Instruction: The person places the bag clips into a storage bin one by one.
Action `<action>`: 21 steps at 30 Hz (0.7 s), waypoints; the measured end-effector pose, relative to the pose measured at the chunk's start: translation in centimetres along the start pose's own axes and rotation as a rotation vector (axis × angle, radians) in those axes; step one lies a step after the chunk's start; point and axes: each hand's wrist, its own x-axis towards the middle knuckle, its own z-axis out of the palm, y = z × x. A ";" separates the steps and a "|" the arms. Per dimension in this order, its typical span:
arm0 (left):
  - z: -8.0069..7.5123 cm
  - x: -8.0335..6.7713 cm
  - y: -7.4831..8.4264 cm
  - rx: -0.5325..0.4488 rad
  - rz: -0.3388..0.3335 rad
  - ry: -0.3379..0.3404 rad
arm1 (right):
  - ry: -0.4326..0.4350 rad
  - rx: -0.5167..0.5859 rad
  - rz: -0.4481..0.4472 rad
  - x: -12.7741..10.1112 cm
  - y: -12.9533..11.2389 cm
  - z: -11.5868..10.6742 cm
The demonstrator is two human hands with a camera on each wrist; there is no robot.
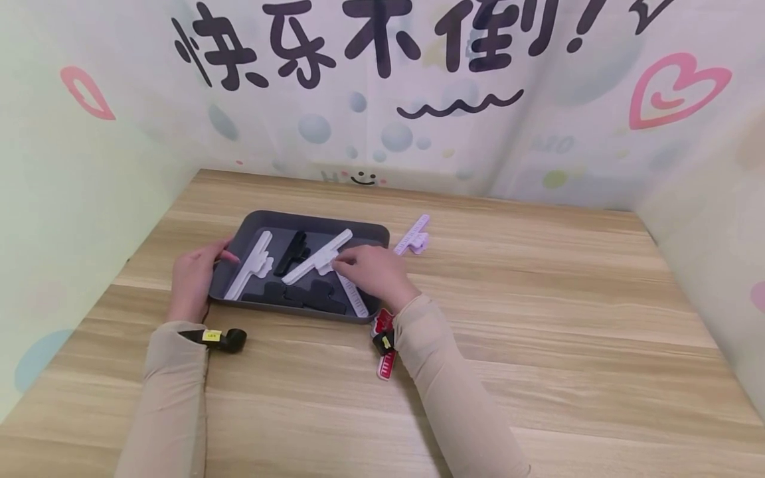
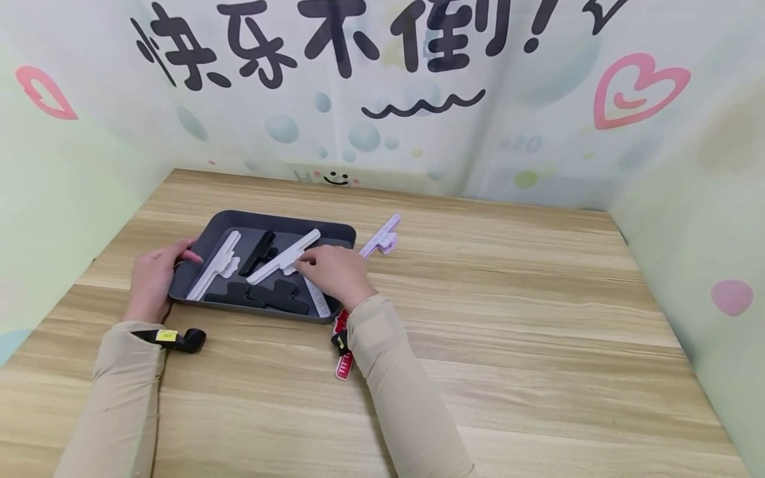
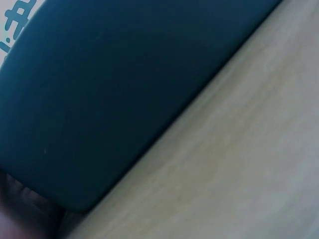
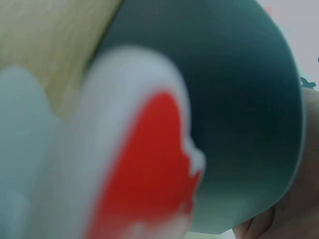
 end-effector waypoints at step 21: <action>0.0 -0.1 0.1 -0.028 -0.018 0.000 | 0.054 0.129 -0.022 0.1 1.0 0.2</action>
